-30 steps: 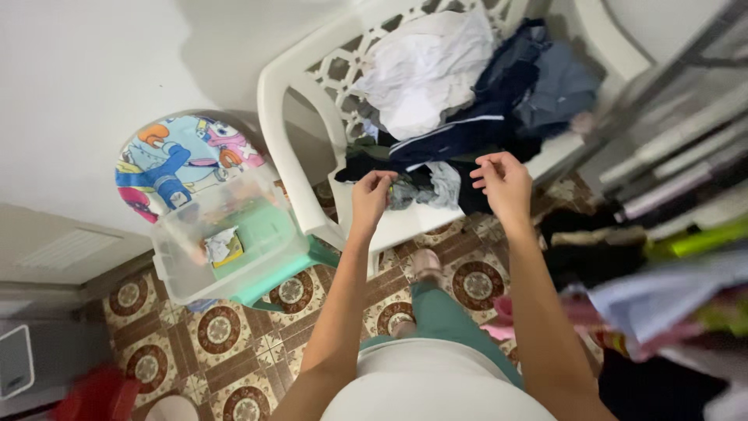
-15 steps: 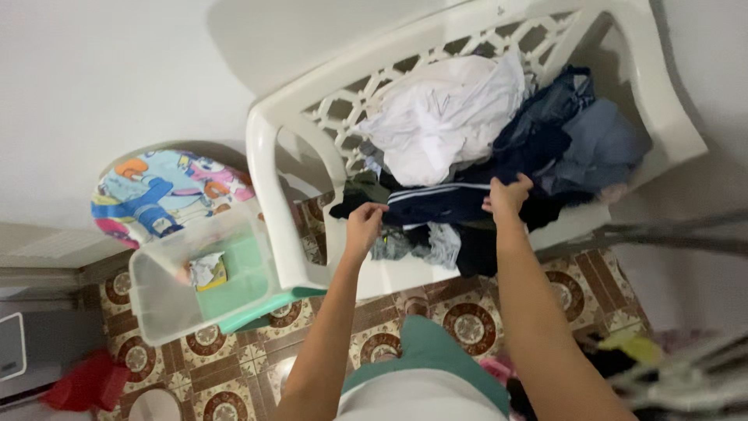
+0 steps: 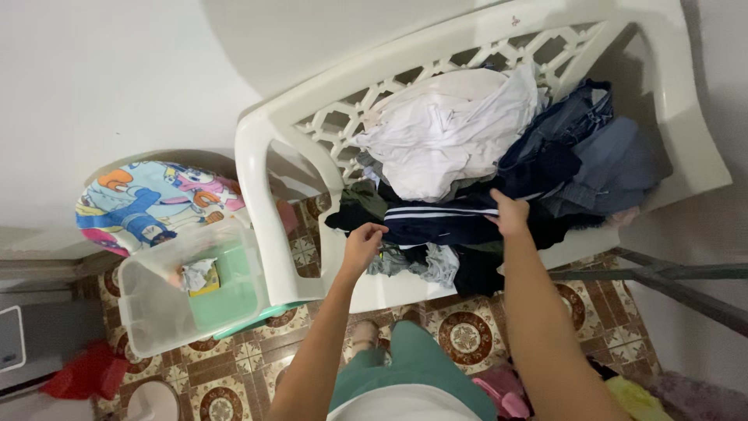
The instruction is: The person picks up various garments from a white plastic chair, places them onto hangers, and hangs them on a metal clothing rack. The person handles a pink garment, a navy blue star-patterned garment, a white t-shirt, and a dark jacket.
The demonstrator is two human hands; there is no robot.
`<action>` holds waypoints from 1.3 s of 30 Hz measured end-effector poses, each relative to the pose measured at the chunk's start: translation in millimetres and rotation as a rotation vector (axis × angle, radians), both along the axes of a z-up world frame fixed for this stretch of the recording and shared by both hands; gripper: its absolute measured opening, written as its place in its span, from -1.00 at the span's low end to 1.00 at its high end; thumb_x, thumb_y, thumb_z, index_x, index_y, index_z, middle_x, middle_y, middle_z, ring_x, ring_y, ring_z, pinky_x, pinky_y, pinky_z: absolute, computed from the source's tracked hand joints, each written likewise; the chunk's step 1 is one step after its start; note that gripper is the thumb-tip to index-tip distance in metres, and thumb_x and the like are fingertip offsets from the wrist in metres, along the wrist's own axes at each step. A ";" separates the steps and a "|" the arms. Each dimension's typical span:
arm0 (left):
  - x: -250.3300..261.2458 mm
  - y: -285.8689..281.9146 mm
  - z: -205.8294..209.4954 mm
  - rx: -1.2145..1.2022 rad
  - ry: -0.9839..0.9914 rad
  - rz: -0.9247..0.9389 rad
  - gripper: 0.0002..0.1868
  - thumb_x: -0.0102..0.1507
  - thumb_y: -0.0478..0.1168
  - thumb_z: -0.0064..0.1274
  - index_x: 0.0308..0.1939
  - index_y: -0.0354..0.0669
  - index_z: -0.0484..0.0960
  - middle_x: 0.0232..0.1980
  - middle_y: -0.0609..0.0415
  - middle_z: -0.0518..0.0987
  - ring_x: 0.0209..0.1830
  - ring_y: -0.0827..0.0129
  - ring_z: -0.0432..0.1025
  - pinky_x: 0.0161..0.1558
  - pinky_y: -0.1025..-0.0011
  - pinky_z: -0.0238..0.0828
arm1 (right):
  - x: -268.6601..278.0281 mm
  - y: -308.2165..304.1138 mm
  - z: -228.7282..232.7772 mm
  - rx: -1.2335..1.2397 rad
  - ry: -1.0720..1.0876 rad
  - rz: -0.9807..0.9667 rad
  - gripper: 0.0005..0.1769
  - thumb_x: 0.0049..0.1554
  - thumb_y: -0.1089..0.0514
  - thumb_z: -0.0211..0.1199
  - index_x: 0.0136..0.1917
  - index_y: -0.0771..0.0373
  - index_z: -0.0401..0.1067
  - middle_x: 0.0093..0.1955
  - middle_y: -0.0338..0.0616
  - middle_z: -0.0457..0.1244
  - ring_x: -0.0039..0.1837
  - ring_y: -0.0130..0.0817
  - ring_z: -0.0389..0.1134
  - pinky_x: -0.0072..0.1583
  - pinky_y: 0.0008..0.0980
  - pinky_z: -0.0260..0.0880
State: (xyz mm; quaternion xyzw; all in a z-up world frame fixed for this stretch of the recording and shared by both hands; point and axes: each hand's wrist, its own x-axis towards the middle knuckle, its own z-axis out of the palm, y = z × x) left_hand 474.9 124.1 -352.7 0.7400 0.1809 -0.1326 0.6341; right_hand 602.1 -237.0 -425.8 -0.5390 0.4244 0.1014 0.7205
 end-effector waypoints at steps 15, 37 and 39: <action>50.2 6.0 -13.8 0.015 -0.432 -0.074 -0.47 0.29 -0.06 0.16 0.28 -0.22 0.49 0.14 -0.12 0.64 0.12 -0.03 0.56 0.12 0.09 0.49 | -68.6 228.3 224.0 0.115 -0.404 0.664 -0.29 0.21 0.00 0.29 0.47 0.38 0.15 0.25 -0.07 0.34 0.20 -0.40 0.38 0.15 -0.40 0.42; 9.0 177.1 169.4 -1.123 -0.243 0.163 -0.34 0.43 0.18 -0.16 0.37 -0.32 0.39 0.26 -0.24 0.57 0.26 -0.13 0.46 0.30 -0.25 0.33 | -76.3 102.9 72.3 -0.762 -0.498 0.244 -0.44 0.13 0.20 0.28 0.38 0.14 0.26 0.13 0.14 0.36 0.11 0.14 0.40 0.08 0.06 0.38; 8.3 179.1 146.1 -0.944 -0.125 0.234 -0.33 0.36 0.19 -0.12 0.35 -0.25 0.41 0.20 -0.16 0.63 0.19 -0.09 0.51 0.27 -0.22 0.33 | -77.0 100.4 87.2 -0.329 -0.423 0.001 -0.56 0.33 0.09 0.12 0.45 0.10 0.24 0.11 0.17 0.34 0.00 0.12 0.39 -0.05 0.13 0.34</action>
